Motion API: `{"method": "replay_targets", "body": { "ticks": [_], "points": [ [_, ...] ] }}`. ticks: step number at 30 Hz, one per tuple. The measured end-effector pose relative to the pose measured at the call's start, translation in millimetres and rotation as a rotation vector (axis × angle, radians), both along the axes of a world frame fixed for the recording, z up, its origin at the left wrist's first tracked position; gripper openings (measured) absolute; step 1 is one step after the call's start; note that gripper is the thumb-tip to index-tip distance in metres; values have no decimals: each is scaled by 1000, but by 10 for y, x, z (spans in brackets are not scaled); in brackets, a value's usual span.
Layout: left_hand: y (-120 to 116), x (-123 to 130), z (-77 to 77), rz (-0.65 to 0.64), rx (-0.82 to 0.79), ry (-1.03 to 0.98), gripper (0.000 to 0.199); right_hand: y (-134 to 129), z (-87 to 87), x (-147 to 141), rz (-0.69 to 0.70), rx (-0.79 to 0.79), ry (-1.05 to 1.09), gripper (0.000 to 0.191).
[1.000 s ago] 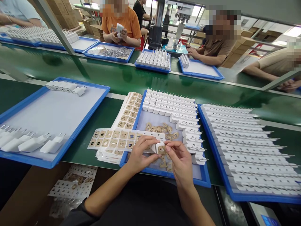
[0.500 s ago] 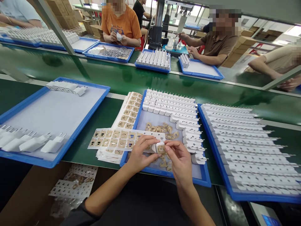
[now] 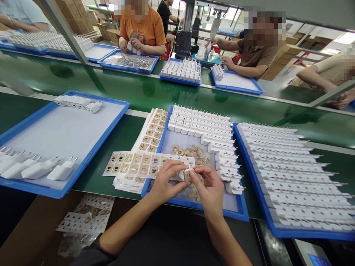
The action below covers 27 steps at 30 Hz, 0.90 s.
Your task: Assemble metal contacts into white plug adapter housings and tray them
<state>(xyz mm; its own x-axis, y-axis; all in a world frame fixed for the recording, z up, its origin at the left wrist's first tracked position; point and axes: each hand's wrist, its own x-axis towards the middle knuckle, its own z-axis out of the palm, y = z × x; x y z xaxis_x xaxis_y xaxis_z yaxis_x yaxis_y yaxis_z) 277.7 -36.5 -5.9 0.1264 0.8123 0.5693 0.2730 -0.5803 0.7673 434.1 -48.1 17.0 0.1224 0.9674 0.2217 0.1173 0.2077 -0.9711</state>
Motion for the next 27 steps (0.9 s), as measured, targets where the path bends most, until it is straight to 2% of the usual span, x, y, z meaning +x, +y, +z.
{"method": "replay_targets", "body": {
  "ticks": [10, 12, 15, 17, 18, 20, 23, 25, 27],
  "points": [
    [2, 1, 25, 46, 29, 15, 33, 1, 3, -44, -63, 79, -161, 6],
    [3, 2, 21, 52, 45, 18, 32, 15, -4, -57, -94, 172, -275, 7],
    [1, 2, 4, 59, 57, 14, 31, 33, -17, -65, -156, 405, -481, 16],
    [0, 1, -4, 72, 64, -2, 32, 37, -17, -56, -198, 478, -538, 25],
    [0, 1, -4, 78, 68, -12, 33, 36, -13, -48, -193, 453, -518, 31],
    [1, 0, 3, 82, 79, -36, 32, 28, -3, -34, -91, 304, -403, 39],
    [0, 4, 21, 82, 98, -63, 28, 10, -18, -33, 145, 55, -124, 32],
    [-3, 9, 23, 88, 120, -74, 28, -2, -73, -49, 185, -5, 54, 25],
    [-7, 15, 14, 100, 142, -81, 30, -7, -156, -67, 167, -4, 168, 22]
  ]
}}
